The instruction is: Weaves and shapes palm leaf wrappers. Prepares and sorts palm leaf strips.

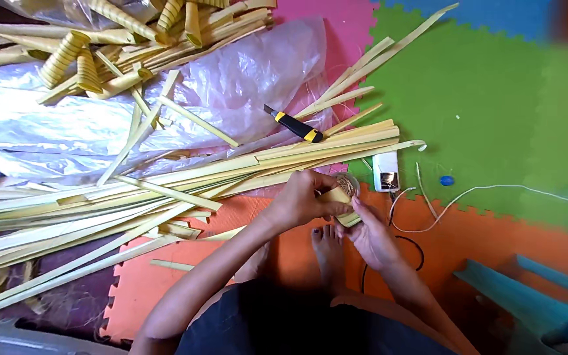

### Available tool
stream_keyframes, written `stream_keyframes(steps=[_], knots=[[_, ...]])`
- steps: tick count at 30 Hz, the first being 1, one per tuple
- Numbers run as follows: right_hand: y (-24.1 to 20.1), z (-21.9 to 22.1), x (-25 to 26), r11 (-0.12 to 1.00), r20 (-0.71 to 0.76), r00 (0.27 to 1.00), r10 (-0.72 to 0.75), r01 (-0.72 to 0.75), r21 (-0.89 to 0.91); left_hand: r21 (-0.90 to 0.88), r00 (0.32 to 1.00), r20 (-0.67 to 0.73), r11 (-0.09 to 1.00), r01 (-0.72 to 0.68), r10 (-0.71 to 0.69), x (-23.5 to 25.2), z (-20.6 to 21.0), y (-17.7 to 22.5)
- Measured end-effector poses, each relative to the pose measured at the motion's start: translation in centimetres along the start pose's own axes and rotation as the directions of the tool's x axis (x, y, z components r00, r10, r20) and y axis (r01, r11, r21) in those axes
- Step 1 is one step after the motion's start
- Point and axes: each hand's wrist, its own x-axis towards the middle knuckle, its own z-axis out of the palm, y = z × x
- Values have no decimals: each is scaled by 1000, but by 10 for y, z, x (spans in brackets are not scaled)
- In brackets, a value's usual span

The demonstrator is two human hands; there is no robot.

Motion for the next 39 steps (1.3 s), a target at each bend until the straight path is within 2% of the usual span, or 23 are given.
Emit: stream_keyframes(steps=[4,7,9,11,13,14,16,18,20,22,23,24,26,27,28,29,31,32,33,35,36,37,39], knots=[[-9,-9,1,798,241,933,266,-353,489,-40,999,39,999,-27,28,-2,-5,-3],[-4,-6,0,996,118,993,25,-34,77,-83,1000,21,997,-3,5,-3,-6,3],[-4,-4,0,990,76,991,-106,112,-81,-87,1000,24,996,7,-5,-3,-7,6],[-10,-5,-2,970,119,987,109,-132,202,-113,997,71,993,-29,38,-3,-9,4],[-13,-10,0,776,314,914,256,-388,498,-130,991,116,990,-51,67,-3,-12,1],[-11,-9,-1,839,292,934,207,-323,438,-134,990,123,990,-51,68,-3,-13,0],[-2,-8,-1,995,146,985,-96,99,-15,-148,991,119,988,-45,63,-4,-15,-1],[5,-13,1,899,127,935,-332,354,-257,-132,992,109,990,-48,62,-4,-17,0],[-5,-9,-3,998,105,992,-68,67,19,-123,990,121,991,-58,73,-4,-20,1],[-9,-12,-4,907,258,950,174,-257,333,-126,988,138,991,-49,66,-4,-21,3],[-7,-10,-5,945,237,964,119,-183,272,-128,989,136,991,-41,59,-4,-22,4],[-2,-10,-5,995,177,983,-42,25,95,-136,990,129,990,-39,57,-4,-22,4],[11,-14,0,836,175,886,-430,464,-292,-146,993,106,988,-43,59,-4,-24,4],[12,-15,2,752,206,835,-511,550,-363,-151,993,102,987,-47,63,-5,-25,4],[10,-14,1,819,173,869,-464,496,-290,-155,992,104,987,-51,68,-5,-26,4],[5,-11,-2,950,134,948,-289,301,-78,-157,992,111,986,-50,68,-5,-26,5],[-1,-13,-4,921,267,963,31,-132,367,-151,989,128,987,-49,69,-5,-28,5],[-1,-12,-5,943,255,967,3,-88,321,-148,990,130,988,-43,63,-5,-28,5],[3,-11,-6,986,180,972,-151,134,101,-151,990,127,988,-41,60,-5,-29,4],[12,-17,-2,734,211,828,-520,559,-385,-170,992,108,985,-42,61,-5,-31,3],[13,-18,-2,666,225,795,-564,599,-444,-178,993,102,983,-42,61,-5,-32,2],[12,-16,-5,771,181,852,-492,522,-364,-184,993,102,982,-40,59,-5,-33,2],[2,-9,-9,991,117,985,-130,134,-19,-177,992,110,983,-42,62,-5,-34,2]])
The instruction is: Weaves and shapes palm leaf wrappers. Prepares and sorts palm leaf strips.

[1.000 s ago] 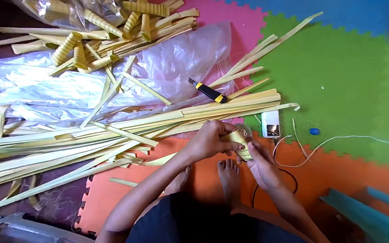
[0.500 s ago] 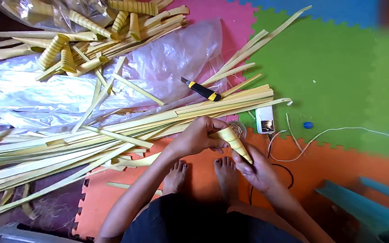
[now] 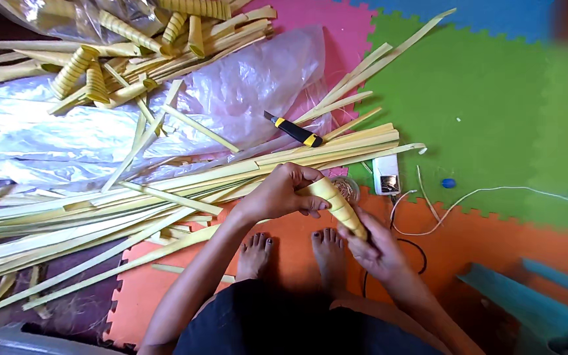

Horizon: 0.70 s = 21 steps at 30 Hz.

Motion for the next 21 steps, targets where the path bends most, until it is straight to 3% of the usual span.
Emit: stream_keyframes(steps=[1,2,4,5,6,7,8,9,10,11,12,13,14,15,16,17,18,20,21], knots=[[0,0,0,999,-6,1000,22,-22,24,4,1000,-1,1000,2,-2,0,0,0],[5,-2,0,983,-23,992,-125,121,-135,17,1000,-13,1000,9,-9,0,1,0],[16,-12,2,735,110,888,-447,435,-519,30,999,-47,999,22,-20,0,1,-1],[18,-14,2,693,126,870,-476,460,-555,33,998,-63,999,27,-25,0,2,-2],[16,-11,0,796,70,915,-397,381,-470,31,997,-67,999,35,-33,-1,3,-2],[10,-7,-2,935,-4,978,-210,200,-292,21,997,-64,999,47,-46,-1,3,-1],[5,-4,-3,992,-45,999,-31,25,-121,8,997,-58,998,58,-57,-1,3,-1],[4,-4,-3,997,-52,999,1,-5,-77,-2,996,-53,998,65,-65,-1,2,0],[8,-6,-3,970,-42,990,-136,125,-207,-3,996,-57,998,70,-70,0,2,2],[13,-12,-1,851,35,944,-327,311,-423,2,995,-64,997,73,-73,1,1,3],[16,-16,1,693,127,887,-443,429,-580,12,995,-68,997,76,-75,1,1,4],[17,-17,1,643,151,870,-469,453,-617,22,995,-69,997,79,-77,1,0,5],[16,-14,-1,760,94,917,-388,376,-531,23,995,-64,996,82,-81,1,0,5],[12,-10,-4,919,2,978,-209,197,-343,17,995,-56,996,85,-84,1,-2,5],[7,-6,-5,985,-51,998,-29,20,-172,9,996,-43,997,82,-82,1,-3,4],[6,-5,-6,992,-62,998,8,-16,-129,6,997,-33,997,74,-74,1,-5,3],[10,-7,-7,965,-47,992,-119,105,-242,21,998,-30,998,60,-60,2,-8,1],[22,-20,-3,709,120,890,-439,425,-563,45,997,-53,997,56,-53,3,-12,0],[24,-23,-1,651,149,865,-479,464,-601,47,997,-60,997,60,-58,3,-13,1]])
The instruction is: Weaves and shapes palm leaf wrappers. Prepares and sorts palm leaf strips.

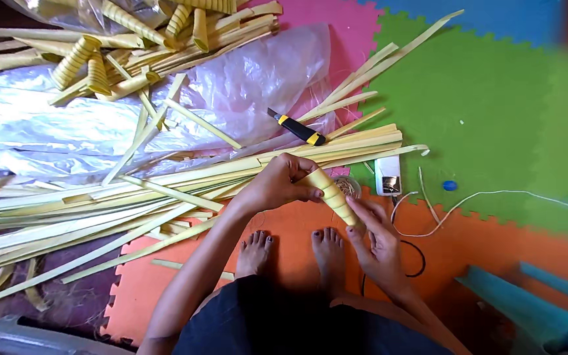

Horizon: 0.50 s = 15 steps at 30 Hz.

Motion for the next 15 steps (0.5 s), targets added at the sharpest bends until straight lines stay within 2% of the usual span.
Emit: stream_keyframes(steps=[1,2,3,4,5,7,8,9,10,11,12,13,14,15], knots=[[-2,0,-1,991,3,996,93,-93,97,-11,1000,8,1000,10,-10,0,-1,0],[-9,-1,-1,905,56,954,295,-298,305,-27,1000,23,999,19,-18,1,-1,0],[-16,-3,0,721,164,866,472,-486,493,-40,999,40,999,20,-18,1,-2,0],[-18,-5,0,574,256,813,523,-558,599,-46,998,54,999,18,-15,0,-3,-1],[-18,-4,-2,601,253,829,499,-541,588,-45,998,61,999,13,-11,0,-3,-1],[-8,-1,-6,900,116,958,263,-287,329,-42,999,51,999,2,1,0,-4,-2],[-1,-1,-7,970,73,986,147,-159,183,-43,999,45,999,-1,3,0,-4,-2],[0,-1,-7,978,58,988,143,-150,146,-43,999,45,999,-4,6,0,-4,-2],[-4,-2,-7,935,78,963,258,-269,230,-45,999,48,999,-2,4,0,-4,-2],[-12,-3,-6,822,135,896,422,-441,360,-51,998,56,999,2,1,1,-4,-2],[-18,-3,-5,702,184,831,524,-544,459,-60,998,64,998,2,2,1,-4,-3],[-20,-3,-5,685,183,826,532,-548,481,-70,998,69,998,-1,6,0,-4,-3],[-16,-3,-7,796,118,888,445,-453,401,-79,997,71,997,-6,12,0,-5,-3],[-7,-3,-10,936,40,964,262,-264,231,-83,998,69,997,-8,14,-1,-5,-3]])
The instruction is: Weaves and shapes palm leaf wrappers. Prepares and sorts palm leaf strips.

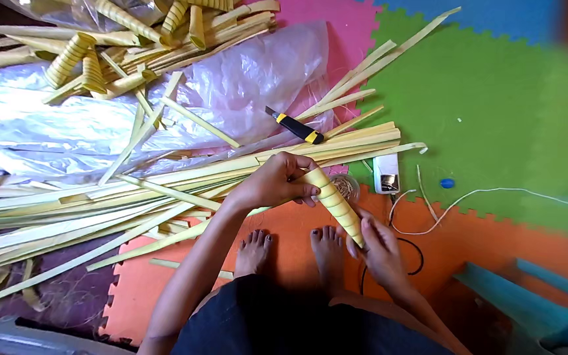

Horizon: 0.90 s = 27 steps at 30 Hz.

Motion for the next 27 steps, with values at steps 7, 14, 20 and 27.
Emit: stream_keyframes(steps=[7,14,20,27], knots=[[-11,1,-2,858,103,939,328,-342,384,18,1000,25,1000,4,-4,-1,-2,0],[-9,-7,-5,910,109,957,267,-288,299,-26,999,-2,999,33,-34,0,-4,2],[6,-11,-7,983,50,991,-122,128,-135,-4,1000,-20,1000,-4,4,-1,-7,-1],[11,-14,-7,952,50,981,-187,193,-237,41,998,-64,999,24,-21,-1,-8,-1]])
